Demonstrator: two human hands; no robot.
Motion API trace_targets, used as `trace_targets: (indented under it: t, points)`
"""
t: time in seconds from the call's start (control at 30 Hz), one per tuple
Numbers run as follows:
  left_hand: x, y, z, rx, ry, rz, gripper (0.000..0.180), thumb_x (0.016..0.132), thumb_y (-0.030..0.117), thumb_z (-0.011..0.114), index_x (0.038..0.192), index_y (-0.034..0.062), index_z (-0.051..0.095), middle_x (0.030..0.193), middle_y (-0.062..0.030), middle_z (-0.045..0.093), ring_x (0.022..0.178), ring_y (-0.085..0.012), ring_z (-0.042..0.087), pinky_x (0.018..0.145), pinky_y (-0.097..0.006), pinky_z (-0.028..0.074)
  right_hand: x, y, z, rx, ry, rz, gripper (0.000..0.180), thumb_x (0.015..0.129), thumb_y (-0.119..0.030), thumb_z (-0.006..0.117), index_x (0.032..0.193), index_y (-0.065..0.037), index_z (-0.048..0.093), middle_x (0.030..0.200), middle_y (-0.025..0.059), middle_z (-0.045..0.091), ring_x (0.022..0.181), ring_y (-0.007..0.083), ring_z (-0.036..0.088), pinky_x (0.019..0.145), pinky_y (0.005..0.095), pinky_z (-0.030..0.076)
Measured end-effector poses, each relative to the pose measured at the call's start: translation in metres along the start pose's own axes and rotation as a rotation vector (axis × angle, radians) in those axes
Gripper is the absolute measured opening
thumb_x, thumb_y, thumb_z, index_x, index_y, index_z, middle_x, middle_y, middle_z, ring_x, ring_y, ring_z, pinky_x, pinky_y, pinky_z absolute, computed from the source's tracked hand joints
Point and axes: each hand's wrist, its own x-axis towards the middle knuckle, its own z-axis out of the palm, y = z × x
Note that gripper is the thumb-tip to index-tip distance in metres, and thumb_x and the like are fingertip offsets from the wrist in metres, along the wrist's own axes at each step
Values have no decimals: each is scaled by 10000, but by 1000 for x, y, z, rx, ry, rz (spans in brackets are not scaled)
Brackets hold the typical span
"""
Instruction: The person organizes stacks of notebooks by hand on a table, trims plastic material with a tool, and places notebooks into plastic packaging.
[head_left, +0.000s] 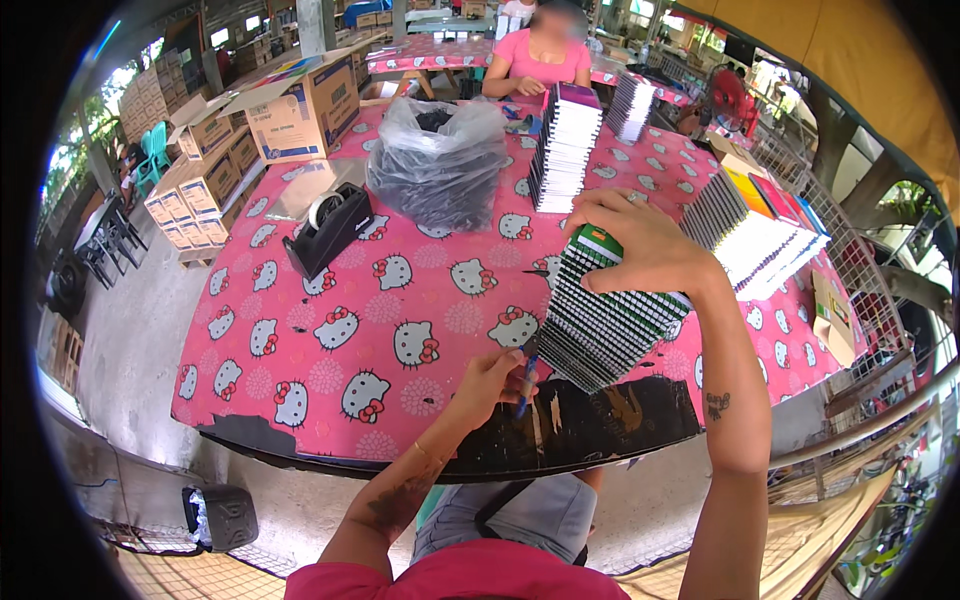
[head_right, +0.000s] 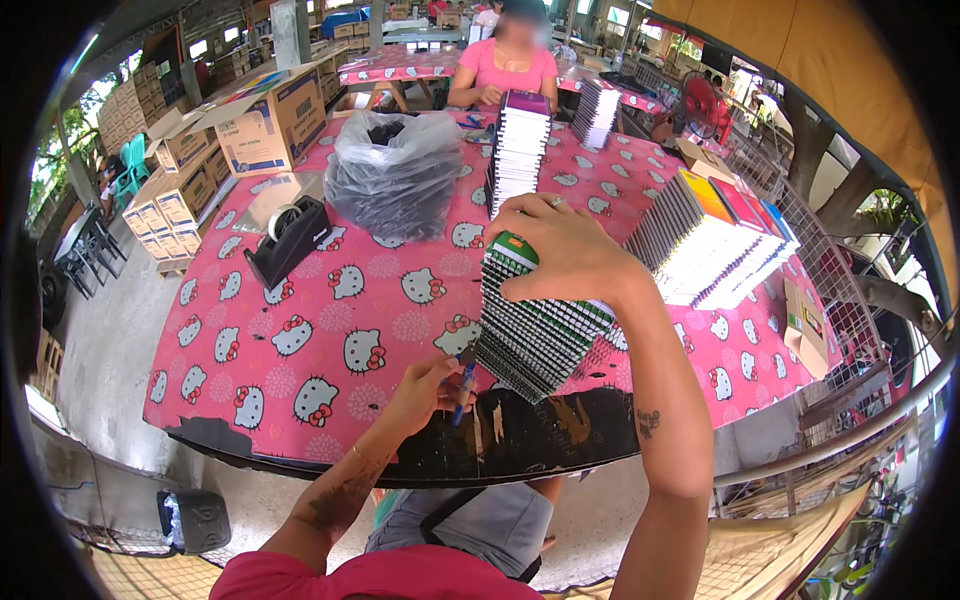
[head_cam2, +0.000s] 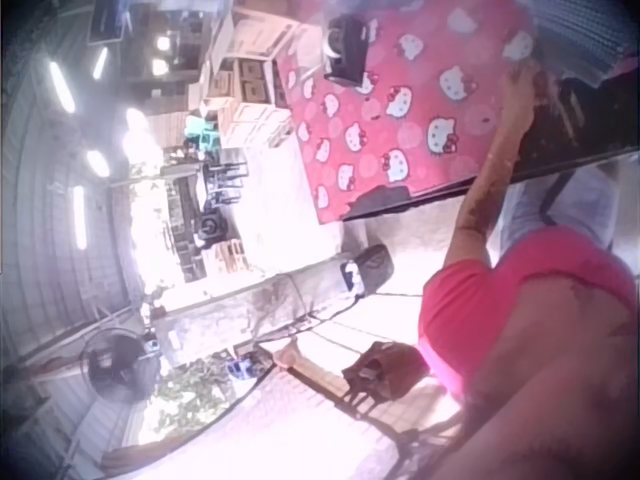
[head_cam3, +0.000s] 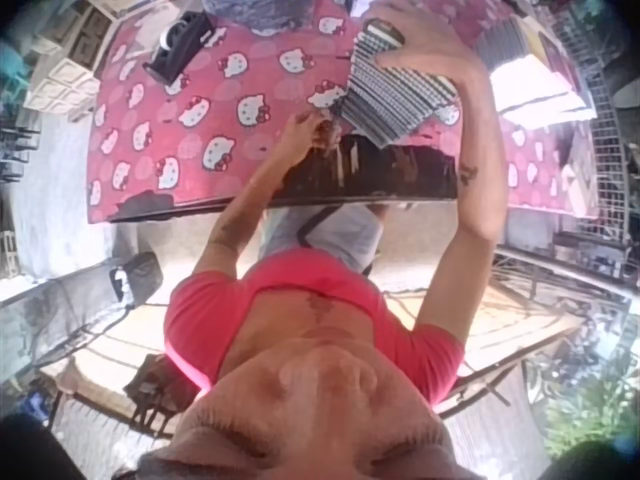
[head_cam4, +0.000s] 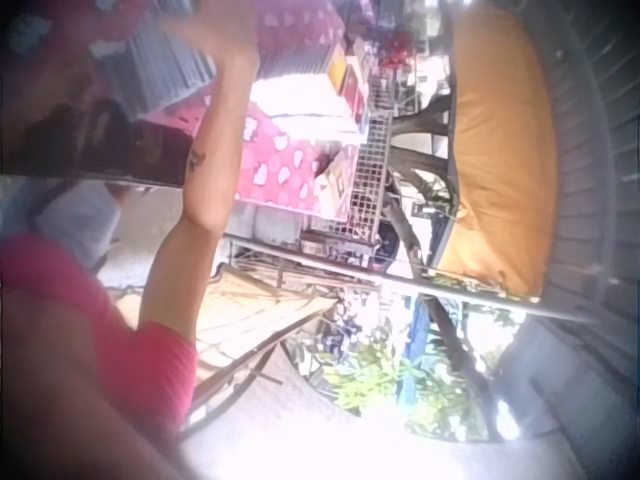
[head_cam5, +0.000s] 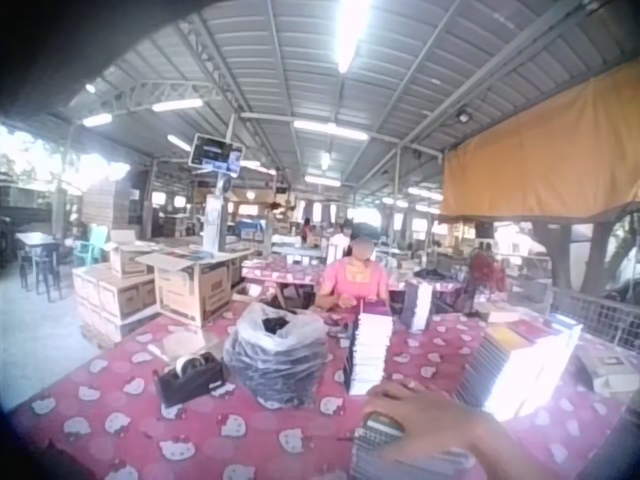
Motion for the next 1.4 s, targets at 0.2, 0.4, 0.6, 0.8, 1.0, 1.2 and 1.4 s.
trace_targets:
  t: [0.2,0.4,0.6,0.8,1.0,1.2,1.4]
  points:
    - [-12,3,7,909,133,589,348,957,263,540,1077,-56,609,904,-120,644,733,-229,661,688,-347,553,0,-3,-2,1,-13,18,584,615,-351,711,1170,-205,602,1348,34,487,1304,317,415,1054,518,328]
    - [1,-4,-4,-35,7,-8,316,955,223,551,1130,-20,652,884,-108,664,720,-184,668,632,-313,515,0,-1,-1,28,-6,5,576,617,-351,713,1163,-206,604,1345,32,491,1298,318,422,1049,524,327]
    - [-4,-8,-2,1065,215,687,339,972,248,533,1132,-36,627,881,-107,667,741,-210,687,664,-339,567,0,-3,-1,32,-7,12,569,619,-344,712,1159,-202,605,1345,33,491,1298,316,422,1051,517,328]
    - [4,-9,-8,49,13,18,375,974,262,542,1187,-38,609,879,-91,660,668,-160,631,597,-330,498,-1,-3,-2,32,-10,16,569,619,-339,713,1160,-199,606,1345,34,492,1297,317,421,1057,518,322]
    - [1,-10,-11,1122,242,761,347,971,259,543,1127,-43,617,867,-90,663,650,-154,627,592,-301,507,1,-4,-1,48,-14,13,570,618,-334,711,1161,-200,606,1345,29,492,1300,315,417,1054,528,318]
    - [0,3,-14,258,-30,93,349,971,259,546,1100,-51,638,862,-97,666,652,-150,626,594,-288,504,-1,-4,-1,30,-15,19,580,609,-338,710,1163,-202,605,1348,23,491,1297,313,419,1050,519,323]
    - [4,7,-12,306,-41,135,344,973,252,542,1095,-52,647,830,-92,665,660,-148,628,609,-291,508,0,-1,0,19,-10,4,594,604,-342,713,1173,-208,601,1357,27,486,1306,316,412,1056,519,322]
